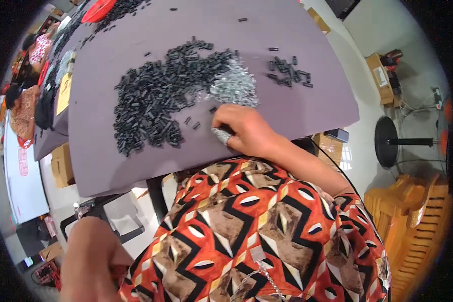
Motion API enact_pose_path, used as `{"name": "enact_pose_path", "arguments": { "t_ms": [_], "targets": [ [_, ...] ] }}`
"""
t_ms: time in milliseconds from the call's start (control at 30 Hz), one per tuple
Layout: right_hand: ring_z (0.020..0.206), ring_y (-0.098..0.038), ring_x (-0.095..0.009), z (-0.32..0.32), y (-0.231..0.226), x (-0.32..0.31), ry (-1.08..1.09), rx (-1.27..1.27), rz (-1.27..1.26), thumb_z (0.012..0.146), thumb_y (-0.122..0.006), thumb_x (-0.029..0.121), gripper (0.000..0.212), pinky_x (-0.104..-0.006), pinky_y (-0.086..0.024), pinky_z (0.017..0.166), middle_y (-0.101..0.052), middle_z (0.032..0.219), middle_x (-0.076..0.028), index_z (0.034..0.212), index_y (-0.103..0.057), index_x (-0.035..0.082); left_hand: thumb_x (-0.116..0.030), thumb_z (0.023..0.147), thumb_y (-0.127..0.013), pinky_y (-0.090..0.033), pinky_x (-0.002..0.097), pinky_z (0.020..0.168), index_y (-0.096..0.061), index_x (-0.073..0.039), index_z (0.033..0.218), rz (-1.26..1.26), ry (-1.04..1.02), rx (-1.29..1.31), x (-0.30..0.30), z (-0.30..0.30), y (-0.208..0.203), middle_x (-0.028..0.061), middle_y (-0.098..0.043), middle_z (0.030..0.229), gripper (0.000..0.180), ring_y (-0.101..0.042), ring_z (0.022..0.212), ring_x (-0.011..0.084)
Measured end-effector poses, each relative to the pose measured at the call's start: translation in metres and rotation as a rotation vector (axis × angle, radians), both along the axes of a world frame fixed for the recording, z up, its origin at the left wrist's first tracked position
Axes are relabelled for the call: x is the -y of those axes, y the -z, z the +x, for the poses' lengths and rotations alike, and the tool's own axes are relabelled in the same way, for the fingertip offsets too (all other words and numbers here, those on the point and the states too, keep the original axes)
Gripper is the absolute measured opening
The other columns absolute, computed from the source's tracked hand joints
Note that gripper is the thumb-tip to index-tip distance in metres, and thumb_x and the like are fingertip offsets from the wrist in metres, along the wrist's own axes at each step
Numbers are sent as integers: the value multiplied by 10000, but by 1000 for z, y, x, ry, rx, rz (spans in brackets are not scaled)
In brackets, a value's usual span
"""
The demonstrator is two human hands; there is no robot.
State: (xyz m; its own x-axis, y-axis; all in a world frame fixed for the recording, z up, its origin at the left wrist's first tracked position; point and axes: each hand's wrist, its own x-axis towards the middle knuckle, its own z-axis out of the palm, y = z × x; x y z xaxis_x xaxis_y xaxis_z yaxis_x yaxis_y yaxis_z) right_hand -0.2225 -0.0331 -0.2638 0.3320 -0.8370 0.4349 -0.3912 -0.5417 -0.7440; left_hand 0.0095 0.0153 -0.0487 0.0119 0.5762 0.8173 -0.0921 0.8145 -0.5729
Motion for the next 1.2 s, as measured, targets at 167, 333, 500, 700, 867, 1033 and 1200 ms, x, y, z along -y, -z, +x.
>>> {"name": "enact_pose_path", "arguments": {
  "t_ms": [167,333,500,700,867,1033,1200],
  "targets": [
    [835,-568,-385,-10,-1,-2,40,-39,70,621,-630,-26,303,-445,-470,745,-549,847,-162,900,-517,13,-219,958,-597,-200,504,1228,-441,-156,1460,25,73,166,16,-17,26,12,-173,1644,529,-150,1514,202],
    [797,-592,-275,-7,-6,-4,25,-24,59,693,-638,-85,266,-333,-481,694,-586,877,-114,935,-575,6,-196,904,-632,-382,460,1076,-503,-133,1365,443,-159,430,7,15,65,21,-413,1463,483,-441,1311,224],
    [855,-599,-346,-3,-4,-4,42,-29,92,665,-618,-65,308,-386,-491,744,-580,887,-143,959,-573,15,-36,855,-659,-555,376,732,-665,-20,1104,1153,-688,717,54,46,135,127,-690,1042,249,-679,891,297],
    [835,-597,-354,2,-7,-3,57,-60,128,657,-602,-73,285,-394,-494,740,-579,862,-149,928,-589,15,-54,844,-684,-521,382,731,-673,-43,960,1420,-746,686,63,39,174,96,-643,906,118,-627,853,305],
    [840,-596,-354,2,-6,-3,84,-46,125,653,-604,-71,295,-391,-493,741,-582,873,-148,934,-592,17,-51,812,-702,-522,390,717,-667,-49,933,1417,-759,810,56,31,178,83,-623,924,126,-609,859,295],
    [820,-592,-346,0,-7,-5,86,-58,119,669,-617,-66,279,-381,-494,730,-581,866,-143,935,-596,17,-41,805,-707,-518,389,729,-652,-46,942,1404,-757,830,57,29,177,86,-618,925,148,-599,871,302],
    [758,-611,-224,2,-17,-9,92,26,257,742,-650,-63,230,-314,-493,692,-591,849,-93,953,-615,21,-53,860,-673,-517,348,746,-623,-39,985,1412,-656,703,54,17,161,88,-638,953,135,-622,870,263]
  ]
}}
